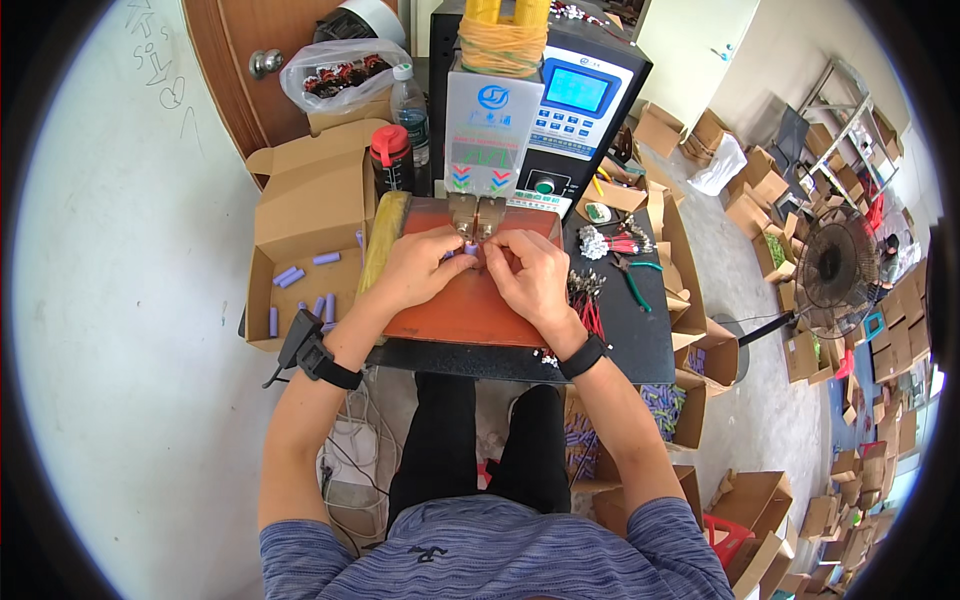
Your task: Connecting wires to battery cells using a spot-welding machine.
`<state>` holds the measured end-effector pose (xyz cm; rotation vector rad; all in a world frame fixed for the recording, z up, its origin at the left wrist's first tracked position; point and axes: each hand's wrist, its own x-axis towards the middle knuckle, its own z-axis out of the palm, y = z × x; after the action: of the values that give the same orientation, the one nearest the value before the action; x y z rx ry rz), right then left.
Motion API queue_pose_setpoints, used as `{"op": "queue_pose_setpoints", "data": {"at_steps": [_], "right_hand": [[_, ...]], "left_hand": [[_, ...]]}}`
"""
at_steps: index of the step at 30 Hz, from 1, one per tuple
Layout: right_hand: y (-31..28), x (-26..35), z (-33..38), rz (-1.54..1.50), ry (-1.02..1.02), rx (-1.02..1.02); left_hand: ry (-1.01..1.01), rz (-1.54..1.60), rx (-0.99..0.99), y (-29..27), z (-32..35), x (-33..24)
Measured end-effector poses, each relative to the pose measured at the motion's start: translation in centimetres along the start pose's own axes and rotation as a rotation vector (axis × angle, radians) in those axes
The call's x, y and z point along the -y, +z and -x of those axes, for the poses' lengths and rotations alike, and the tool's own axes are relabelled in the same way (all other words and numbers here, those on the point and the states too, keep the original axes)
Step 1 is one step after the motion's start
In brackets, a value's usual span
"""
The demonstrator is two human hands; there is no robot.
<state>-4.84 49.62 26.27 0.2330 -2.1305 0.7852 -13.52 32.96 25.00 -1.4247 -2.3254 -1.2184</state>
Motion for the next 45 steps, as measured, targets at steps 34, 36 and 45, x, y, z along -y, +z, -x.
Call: {"op": "queue_pose_setpoints", "data": {"at_steps": [34, 36, 45], "right_hand": [[-17.3, -12.2, 15.2, 0.017, 0.823, 0.350], [-14.0, -13.7, 14.4, 0.152, 0.875, 0.375], [-11.9, -15.3, 11.9, 0.054, 1.031, 0.506]], "left_hand": [[-0.194, 0.511, 0.008, 0.0, 0.3, 1.1], [-0.158, 0.515, -0.032, 0.2, 0.4, 1.7], [-0.164, 0.439, -0.021, -0.5, 0.6, 0.4]]}}
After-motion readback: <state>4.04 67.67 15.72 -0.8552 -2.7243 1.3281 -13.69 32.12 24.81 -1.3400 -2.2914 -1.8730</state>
